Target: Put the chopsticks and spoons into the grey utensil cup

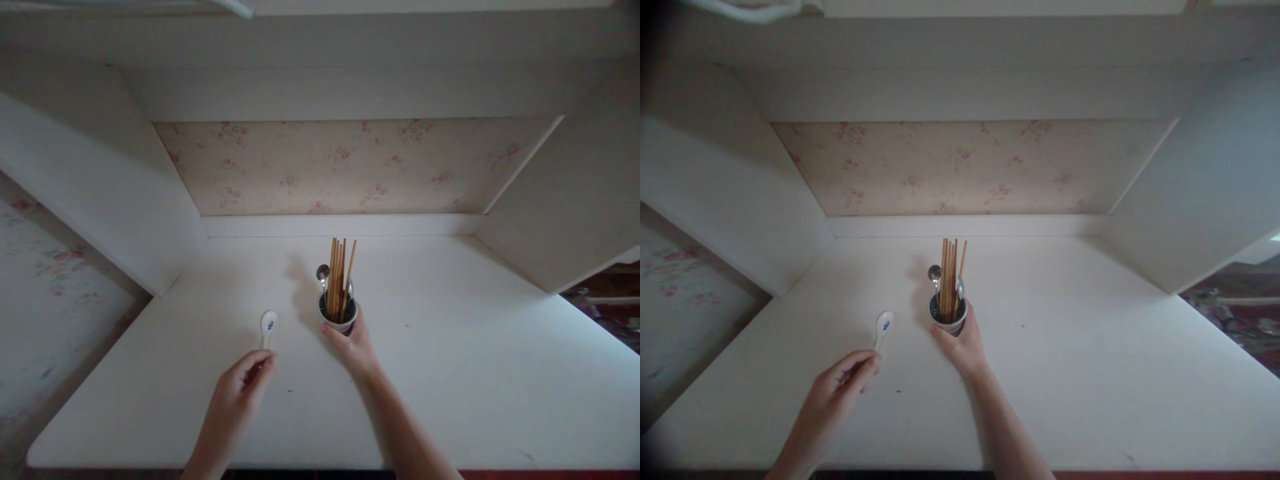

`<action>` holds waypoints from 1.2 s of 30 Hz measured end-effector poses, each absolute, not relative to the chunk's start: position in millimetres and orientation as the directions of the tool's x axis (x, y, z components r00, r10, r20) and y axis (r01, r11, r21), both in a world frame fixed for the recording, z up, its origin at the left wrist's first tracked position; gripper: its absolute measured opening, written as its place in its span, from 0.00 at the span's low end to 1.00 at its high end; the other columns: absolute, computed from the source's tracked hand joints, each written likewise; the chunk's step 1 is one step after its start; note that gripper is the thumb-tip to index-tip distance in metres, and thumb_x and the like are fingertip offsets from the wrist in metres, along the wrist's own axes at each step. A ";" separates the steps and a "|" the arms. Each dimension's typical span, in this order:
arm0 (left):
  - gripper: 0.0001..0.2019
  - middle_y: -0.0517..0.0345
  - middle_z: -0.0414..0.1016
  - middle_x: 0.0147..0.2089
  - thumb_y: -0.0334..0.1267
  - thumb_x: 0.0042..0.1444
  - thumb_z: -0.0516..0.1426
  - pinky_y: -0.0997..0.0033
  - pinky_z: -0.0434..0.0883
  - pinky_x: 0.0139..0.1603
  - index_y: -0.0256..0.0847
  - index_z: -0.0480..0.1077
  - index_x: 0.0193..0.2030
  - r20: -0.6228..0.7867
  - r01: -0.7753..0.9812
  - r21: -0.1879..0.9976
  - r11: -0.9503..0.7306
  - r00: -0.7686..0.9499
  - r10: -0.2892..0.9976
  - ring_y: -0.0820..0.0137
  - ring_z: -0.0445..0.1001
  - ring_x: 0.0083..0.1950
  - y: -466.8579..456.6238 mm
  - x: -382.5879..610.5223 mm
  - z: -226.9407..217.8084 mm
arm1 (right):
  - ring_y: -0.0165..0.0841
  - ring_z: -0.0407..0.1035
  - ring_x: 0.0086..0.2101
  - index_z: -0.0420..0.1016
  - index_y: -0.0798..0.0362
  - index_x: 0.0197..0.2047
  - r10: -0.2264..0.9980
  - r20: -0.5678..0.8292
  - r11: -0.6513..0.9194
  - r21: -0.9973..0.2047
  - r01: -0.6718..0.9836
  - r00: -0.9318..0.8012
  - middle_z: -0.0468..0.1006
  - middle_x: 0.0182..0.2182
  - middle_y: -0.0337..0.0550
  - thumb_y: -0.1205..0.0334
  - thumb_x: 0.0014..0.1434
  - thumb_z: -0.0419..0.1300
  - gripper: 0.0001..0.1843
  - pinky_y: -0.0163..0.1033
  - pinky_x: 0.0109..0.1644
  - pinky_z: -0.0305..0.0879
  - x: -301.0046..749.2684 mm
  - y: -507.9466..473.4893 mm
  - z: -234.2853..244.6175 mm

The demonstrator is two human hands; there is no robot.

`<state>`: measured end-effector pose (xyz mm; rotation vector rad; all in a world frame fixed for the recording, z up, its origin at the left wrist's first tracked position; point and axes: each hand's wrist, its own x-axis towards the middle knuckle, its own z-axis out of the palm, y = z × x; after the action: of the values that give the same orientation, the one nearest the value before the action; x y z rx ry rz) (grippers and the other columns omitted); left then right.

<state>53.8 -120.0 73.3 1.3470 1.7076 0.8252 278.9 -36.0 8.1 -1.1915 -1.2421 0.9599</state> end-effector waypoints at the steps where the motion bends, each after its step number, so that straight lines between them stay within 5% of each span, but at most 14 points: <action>1: 0.23 0.55 0.79 0.35 0.59 0.56 0.52 0.68 0.69 0.39 0.42 0.75 0.42 -0.150 0.529 0.820 0.219 -0.172 0.974 0.62 0.75 0.38 -113.1 43.1 75.3 | 0.49 0.69 0.51 0.64 0.46 0.58 0.979 0.170 0.162 -0.984 0.080 0.113 0.76 0.50 0.48 0.52 0.45 0.73 0.39 0.57 0.57 0.64 279.0 -36.0 7.7; 7: 0.25 0.55 0.78 0.32 0.58 0.59 0.47 0.71 0.63 0.36 0.42 0.75 0.31 -0.201 0.821 0.532 0.206 -0.114 0.973 0.62 0.75 0.36 -71.4 13.0 58.8 | 0.48 0.69 0.50 0.63 0.47 0.57 0.979 0.177 0.166 -0.980 0.106 0.100 0.76 0.50 0.47 0.51 0.46 0.72 0.38 0.56 0.56 0.64 279.4 -36.0 6.1; 12: 0.23 0.53 0.78 0.31 0.56 0.58 0.48 0.72 0.59 0.34 0.41 0.76 0.29 -0.272 0.876 0.462 0.139 -0.010 0.962 0.63 0.75 0.35 -48.4 13.4 39.4 | 0.47 0.70 0.49 0.64 0.47 0.56 0.980 0.168 0.154 -0.980 0.124 0.107 0.76 0.49 0.46 0.51 0.45 0.72 0.37 0.55 0.54 0.66 279.8 -36.4 8.4; 18: 0.20 0.56 0.72 0.25 0.52 0.53 0.52 0.73 0.54 0.28 0.38 0.74 0.25 -0.276 0.856 0.502 0.120 0.027 0.961 0.66 0.71 0.29 -30.6 13.3 35.4 | 0.49 0.70 0.49 0.65 0.46 0.56 0.980 0.175 0.163 -0.980 0.116 0.098 0.77 0.48 0.47 0.52 0.44 0.73 0.38 0.56 0.54 0.66 280.4 -36.9 14.1; 24: 0.22 0.67 0.57 0.16 0.58 0.51 0.54 0.74 0.52 0.22 0.39 0.68 0.25 -0.390 0.616 0.742 0.263 0.078 0.918 0.74 0.56 0.18 -33.5 23.2 57.4 | 0.49 0.70 0.51 0.64 0.46 0.57 0.980 0.177 0.164 -0.978 0.128 0.093 0.76 0.50 0.47 0.53 0.44 0.73 0.39 0.56 0.55 0.65 280.5 -36.6 12.2; 30: 0.24 0.69 0.48 0.16 0.60 0.54 0.55 0.74 0.47 0.21 0.41 0.62 0.23 -0.082 0.405 0.912 0.065 0.026 0.996 0.78 0.49 0.19 -30.2 69.2 124.8 | 0.48 0.70 0.50 0.65 0.46 0.57 0.977 0.197 0.187 -0.976 0.107 0.088 0.77 0.50 0.46 0.55 0.44 0.73 0.37 0.55 0.55 0.66 279.9 -37.1 14.6; 36: 0.23 0.66 0.54 0.20 0.54 0.59 0.53 0.75 0.53 0.26 0.39 0.64 0.22 0.286 0.523 0.817 -0.241 -0.005 0.958 0.76 0.55 0.24 -15.4 125.9 143.4 | 0.49 0.70 0.51 0.64 0.46 0.58 0.974 0.206 0.198 -0.976 0.095 0.090 0.76 0.51 0.47 0.55 0.44 0.73 0.39 0.56 0.57 0.64 278.9 -36.4 12.1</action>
<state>125.9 -15.4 143.4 1.7924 1.5293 1.1753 278.9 -36.4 12.1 -1.1637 -1.2867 0.9444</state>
